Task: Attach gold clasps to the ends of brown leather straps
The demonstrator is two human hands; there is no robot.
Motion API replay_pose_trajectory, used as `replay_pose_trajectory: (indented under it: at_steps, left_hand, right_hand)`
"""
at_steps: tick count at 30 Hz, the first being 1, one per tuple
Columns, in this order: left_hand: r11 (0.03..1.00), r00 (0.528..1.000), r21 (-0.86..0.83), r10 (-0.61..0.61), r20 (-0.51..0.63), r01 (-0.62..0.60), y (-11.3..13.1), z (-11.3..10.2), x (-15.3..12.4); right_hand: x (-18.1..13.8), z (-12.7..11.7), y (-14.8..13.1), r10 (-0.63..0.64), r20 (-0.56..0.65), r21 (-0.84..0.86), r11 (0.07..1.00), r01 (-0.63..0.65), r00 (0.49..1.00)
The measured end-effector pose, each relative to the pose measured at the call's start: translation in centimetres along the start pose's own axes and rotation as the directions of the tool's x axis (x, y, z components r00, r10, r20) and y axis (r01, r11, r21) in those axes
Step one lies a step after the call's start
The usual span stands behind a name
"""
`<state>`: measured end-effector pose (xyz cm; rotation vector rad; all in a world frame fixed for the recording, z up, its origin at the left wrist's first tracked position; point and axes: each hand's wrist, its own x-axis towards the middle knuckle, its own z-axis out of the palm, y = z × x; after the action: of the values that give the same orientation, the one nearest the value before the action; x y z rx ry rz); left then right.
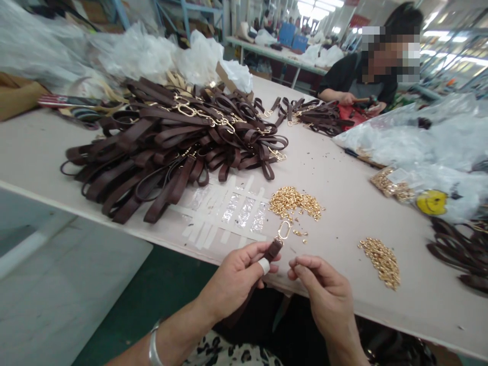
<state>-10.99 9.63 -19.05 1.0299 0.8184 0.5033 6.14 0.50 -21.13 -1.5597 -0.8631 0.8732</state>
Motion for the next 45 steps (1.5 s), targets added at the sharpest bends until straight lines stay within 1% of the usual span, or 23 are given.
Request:
replay_pose_trajectory:
  at_steps: [2, 5, 8, 12, 16, 19, 21, 24, 27, 30, 32, 34, 35, 36, 37, 38, 39, 40, 41, 42, 43, 44, 45]
  left_hand:
    - [1.000, 0.998, 0.004, 0.013, 0.058, -0.013, -0.3, 0.5, 0.1]
    - [0.999, 0.991, 0.018, 0.024, 0.129, -0.027, -0.5, 0.7, 0.0]
    - [0.998, 0.984, 0.025, 0.051, 0.171, -0.056, -0.6, 0.6, -0.1]
    - [0.994, 0.981, 0.057, 0.087, 0.171, -0.098, -0.7, 0.6, 0.0]
    - [0.985, 0.979, 0.125, 0.100, 0.177, -0.123, -0.6, 0.8, 0.0]
    - [0.964, 0.980, 0.224, 0.106, 0.168, -0.143, -0.2, 0.8, -0.2]
    - [0.932, 0.979, 0.322, 0.119, 0.165, -0.167, -0.1, 0.8, -0.3]
    - [0.855, 0.967, 0.457, 0.176, 0.185, -0.243, -0.2, 0.9, -0.1]
    - [0.798, 0.949, 0.515, 0.238, 0.209, -0.313, -0.7, 1.2, 0.1]
    - [0.756, 0.935, 0.549, 0.282, 0.217, -0.355, -1.4, 1.7, 0.2]
    - [0.738, 0.923, 0.554, 0.302, 0.237, -0.384, -1.7, 2.0, 0.3]
    - [0.748, 0.912, 0.524, 0.306, 0.273, -0.407, -1.8, 2.3, 0.4]
    - [0.766, 0.913, 0.502, 0.294, 0.282, -0.402, -1.6, 2.4, 0.4]
    - [0.786, 0.920, 0.486, 0.270, 0.284, -0.381, -1.4, 2.5, 0.4]
    - [0.806, 0.929, 0.475, 0.245, 0.276, -0.354, -1.2, 2.6, 0.4]
    - [0.825, 0.941, 0.466, 0.219, 0.259, -0.320, -1.0, 2.7, 0.4]
    - [0.845, 0.954, 0.456, 0.191, 0.233, -0.280, -0.7, 2.7, 0.5]
    - [0.867, 0.967, 0.442, 0.156, 0.199, -0.231, -0.6, 2.7, 0.5]
    - [0.889, 0.980, 0.424, 0.113, 0.166, -0.174, -0.5, 2.7, 0.6]
    - [0.908, 0.989, 0.404, 0.058, 0.134, -0.108, -0.5, 2.6, 0.6]
    - [0.923, 0.995, 0.383, 0.005, 0.104, -0.045, -0.6, 2.5, 0.7]
    - [0.931, 0.996, 0.364, -0.039, 0.084, 0.005, -0.6, 2.4, 0.7]
    - [0.938, 0.995, 0.345, -0.066, 0.074, 0.037, -0.7, 2.4, 0.8]
  right_hand:
    - [0.0, 1.0, -0.1, 0.076, 0.087, 0.198, 0.976, -0.092, 0.993]
    - [0.2, 1.8, -0.1, 0.175, 0.153, 0.331, 0.918, -0.218, 0.973]
    - [0.4, 2.0, -0.4, 0.235, 0.156, 0.350, 0.895, -0.276, 0.959]
    - [0.4, 1.7, -0.7, 0.277, 0.138, 0.309, 0.900, -0.307, 0.951]
    - [0.3, 1.6, -0.9, 0.271, 0.134, 0.308, 0.903, -0.300, 0.953]
    - [0.3, 1.7, -1.3, 0.208, 0.149, 0.351, 0.903, -0.248, 0.967]
    - [0.3, 1.7, -1.4, 0.180, 0.158, 0.382, 0.895, -0.229, 0.971]
    - [0.4, 1.5, -1.4, 0.187, 0.143, 0.419, 0.878, -0.231, 0.972]
    - [0.2, 1.3, -1.2, 0.183, 0.102, 0.444, 0.871, -0.209, 0.978]
    - [-0.1, 1.1, -1.0, 0.191, 0.086, 0.446, 0.870, -0.210, 0.978]
    - [-0.1, 0.6, -0.9, 0.183, 0.097, 0.414, 0.886, -0.207, 0.978]
    - [0.2, -1.0, -0.7, 0.131, 0.089, 0.294, 0.944, -0.152, 0.987]
    - [0.6, -2.2, -0.6, 0.082, 0.050, 0.180, 0.980, -0.090, 0.995]
    - [1.0, -3.7, -0.5, 0.013, -0.013, 0.026, 1.000, -0.013, 1.000]
    - [1.6, -5.4, -0.2, -0.078, -0.095, -0.159, 0.985, 0.062, 0.992]
    - [2.3, -7.3, 0.1, -0.183, -0.171, -0.354, 0.928, 0.113, 0.968]
    - [3.0, -9.1, 0.4, -0.284, -0.216, -0.537, 0.834, 0.129, 0.934]
    - [3.8, -10.8, 0.8, -0.371, -0.218, -0.696, 0.707, 0.122, 0.903]
    - [4.5, -12.4, 1.3, -0.432, -0.180, -0.817, 0.565, 0.110, 0.884]
    - [5.2, -13.6, 1.7, -0.465, -0.123, -0.897, 0.430, 0.103, 0.877]
    - [5.9, -14.5, 2.1, -0.474, -0.062, -0.942, 0.318, 0.104, 0.878]
    - [6.4, -15.2, 2.4, -0.472, -0.010, -0.965, 0.235, 0.115, 0.882]
    - [6.9, -15.5, 2.6, -0.466, 0.027, -0.974, 0.185, 0.127, 0.884]
